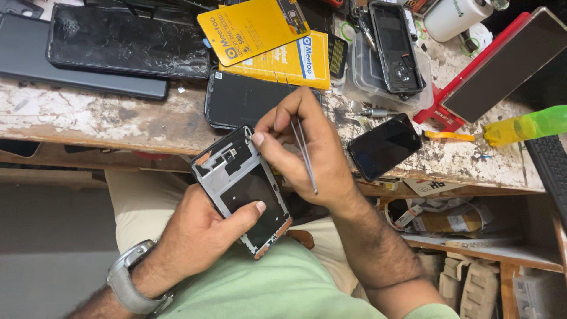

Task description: The person uses a small brush to clean adhesive residue from the interior frame of a disassembled smartphone. They repeatedly brush along the edges and corners of the frame while holding the device on their lap.

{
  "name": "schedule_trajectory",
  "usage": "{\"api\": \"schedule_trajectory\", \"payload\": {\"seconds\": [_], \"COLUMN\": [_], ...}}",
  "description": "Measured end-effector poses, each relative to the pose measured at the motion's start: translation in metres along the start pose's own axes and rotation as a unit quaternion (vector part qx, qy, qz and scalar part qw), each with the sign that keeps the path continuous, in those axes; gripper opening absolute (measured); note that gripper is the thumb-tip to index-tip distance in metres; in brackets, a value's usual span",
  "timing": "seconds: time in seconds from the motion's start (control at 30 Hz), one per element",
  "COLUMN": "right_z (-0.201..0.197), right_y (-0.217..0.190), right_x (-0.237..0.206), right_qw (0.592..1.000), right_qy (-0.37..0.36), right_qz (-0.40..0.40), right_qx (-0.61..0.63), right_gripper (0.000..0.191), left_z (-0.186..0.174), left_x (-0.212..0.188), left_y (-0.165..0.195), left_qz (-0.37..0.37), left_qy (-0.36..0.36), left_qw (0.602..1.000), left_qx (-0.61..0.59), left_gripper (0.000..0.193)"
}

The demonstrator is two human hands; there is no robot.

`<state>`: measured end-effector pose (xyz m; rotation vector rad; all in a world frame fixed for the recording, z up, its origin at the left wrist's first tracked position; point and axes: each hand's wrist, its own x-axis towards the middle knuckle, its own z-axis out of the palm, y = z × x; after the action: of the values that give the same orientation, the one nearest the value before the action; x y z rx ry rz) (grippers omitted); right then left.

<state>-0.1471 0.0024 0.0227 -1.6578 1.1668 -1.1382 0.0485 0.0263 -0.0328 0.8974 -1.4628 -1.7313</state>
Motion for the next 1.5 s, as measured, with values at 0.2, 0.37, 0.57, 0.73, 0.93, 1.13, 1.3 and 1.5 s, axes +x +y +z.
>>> {"api": "schedule_trajectory", "payload": {"seconds": [0.2, 0.37, 0.57, 0.73, 0.93, 1.13, 1.3, 1.5], "right_z": [0.001, -0.012, -0.024, -0.020, -0.018, -0.020, -0.021, -0.017], "right_y": [0.001, 0.014, 0.041, 0.051, 0.046, 0.043, 0.040, 0.040], "right_x": [-0.005, -0.018, -0.051, -0.063, -0.055, -0.045, -0.040, -0.031], "right_qw": [0.925, 0.994, 0.995, 0.999, 0.986, 0.976, 0.973, 0.968], "right_qy": [0.085, 0.066, 0.058, 0.043, 0.052, 0.016, 0.003, -0.018], "right_qz": [-0.211, -0.069, -0.053, -0.021, -0.076, -0.125, -0.123, -0.146], "right_qx": [-0.305, -0.056, 0.054, -0.010, -0.139, -0.178, -0.195, -0.202], "right_gripper": [0.015, 0.025, 0.025, 0.023, 0.023, 0.020, 0.020, 0.022], "left_z": [-0.003, -0.011, -0.018, -0.015, -0.014, -0.020, -0.024, -0.025], "left_x": [0.003, 0.009, 0.007, 0.007, 0.008, 0.009, 0.012, 0.014], "left_y": [-0.003, -0.020, -0.044, -0.050, -0.048, -0.052, -0.053, -0.053], "left_qz": [-0.029, -0.054, -0.105, -0.167, -0.180, -0.201, -0.220, -0.210], "left_qy": [-0.013, -0.046, -0.066, -0.050, -0.048, -0.044, -0.043, -0.065], "left_qw": [0.998, 0.990, 0.970, 0.966, 0.964, 0.950, 0.933, 0.942], "left_qx": [0.049, -0.121, -0.207, -0.189, -0.190, -0.235, -0.281, -0.252], "left_gripper": [0.022, 0.030, 0.030, 0.030, 0.030, 0.029, 0.031, 0.033]}}
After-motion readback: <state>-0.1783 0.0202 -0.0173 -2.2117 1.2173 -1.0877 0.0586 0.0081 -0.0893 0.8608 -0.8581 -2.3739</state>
